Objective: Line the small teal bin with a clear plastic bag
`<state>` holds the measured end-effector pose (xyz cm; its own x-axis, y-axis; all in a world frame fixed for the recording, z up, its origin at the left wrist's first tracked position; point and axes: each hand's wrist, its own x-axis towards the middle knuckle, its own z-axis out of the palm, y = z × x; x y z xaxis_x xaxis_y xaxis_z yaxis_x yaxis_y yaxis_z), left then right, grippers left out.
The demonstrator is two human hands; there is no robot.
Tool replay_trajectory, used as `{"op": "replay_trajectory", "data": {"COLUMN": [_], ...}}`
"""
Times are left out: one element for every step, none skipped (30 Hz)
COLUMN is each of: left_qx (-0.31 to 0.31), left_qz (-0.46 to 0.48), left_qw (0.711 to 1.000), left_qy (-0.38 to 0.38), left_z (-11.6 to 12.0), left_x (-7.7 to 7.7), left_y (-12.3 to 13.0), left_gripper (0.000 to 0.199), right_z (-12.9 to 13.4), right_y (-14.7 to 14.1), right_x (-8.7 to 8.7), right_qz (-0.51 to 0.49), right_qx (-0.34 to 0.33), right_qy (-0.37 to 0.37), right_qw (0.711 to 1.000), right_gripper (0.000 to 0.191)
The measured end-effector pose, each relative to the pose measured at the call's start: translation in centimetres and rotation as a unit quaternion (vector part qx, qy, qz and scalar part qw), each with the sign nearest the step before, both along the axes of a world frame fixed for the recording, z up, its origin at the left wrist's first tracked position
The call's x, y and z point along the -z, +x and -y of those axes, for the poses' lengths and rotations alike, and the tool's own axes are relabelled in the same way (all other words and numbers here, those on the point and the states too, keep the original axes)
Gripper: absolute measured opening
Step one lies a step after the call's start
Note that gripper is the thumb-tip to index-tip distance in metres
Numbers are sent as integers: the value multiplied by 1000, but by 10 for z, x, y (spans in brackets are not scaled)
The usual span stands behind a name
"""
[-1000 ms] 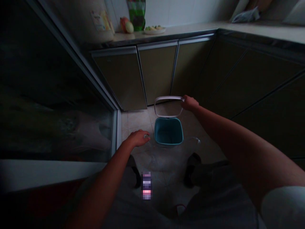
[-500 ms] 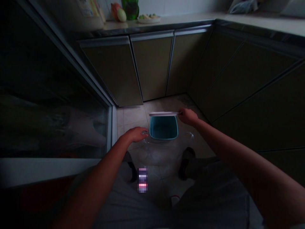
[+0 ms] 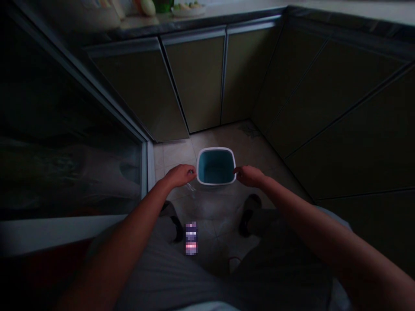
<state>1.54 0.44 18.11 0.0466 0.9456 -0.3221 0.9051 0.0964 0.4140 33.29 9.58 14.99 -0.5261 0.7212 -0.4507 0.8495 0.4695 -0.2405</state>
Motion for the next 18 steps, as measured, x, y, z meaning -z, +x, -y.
{"op": "replay_trajectory", "data": {"left_qx": [2,4,7,11,15,18,22,25,26,25,24,22,18,11,0,-16,-37,-63], "left_qz": [-2,0,5,14,25,35,43,47,47,43,36,28,23,23,31,47,72,104], "left_qw": [1000,1000,1000,1000,999,999,998,998,998,999,999,999,1000,1000,999,999,996,992], "left_qy": [2,5,10,16,22,27,29,27,22,15,7,1,-2,1,8,16,24,29], "left_z": [-1,-2,-3,-3,-3,-2,1,4,8,13,19,24,30,34,38,39,39,37], "left_x": [2,4,6,10,14,18,24,31,38,45,53,61,69,76,82,87,91,94], "left_y": [0,1,2,2,3,4,5,6,7,7,8,9,9,10,12,13,15,17], "left_gripper": [15,15,17,19,22,25,27,30,32,34,36,37,38,39,41,42,44,46], "right_z": [4,9,14,20,27,33,38,43,47,49,50,50,49,47,45,42,39,36], "right_y": [2,5,8,11,14,17,19,21,22,21,20,18,15,13,11,9,8,8], "right_x": [-7,-15,-22,-27,-30,-31,-29,-25,-20,-13,-7,-1,5,9,12,13,14,14], "right_qz": [-9,-21,-39,-60,-80,-89,-82,-58,-24,14,45,65,73,75,73,69,65,60], "right_qx": [0,3,7,7,4,-3,-10,-19,-27,-35,-43,-53,-61,-66,-69,-70,-67,-62], "right_qy": [-1,-1,-4,-13,-26,-40,-51,-60,-64,-65,-66,-67,-68,-70,-70,-68,-65,-63], "right_qw": [1000,1000,999,998,996,995,995,996,997,997,996,994,993,993,992,993,994,994], "right_gripper": [43,41,38,35,33,31,30,29,29,28,28,29,30,31,33,34,35,36]}}
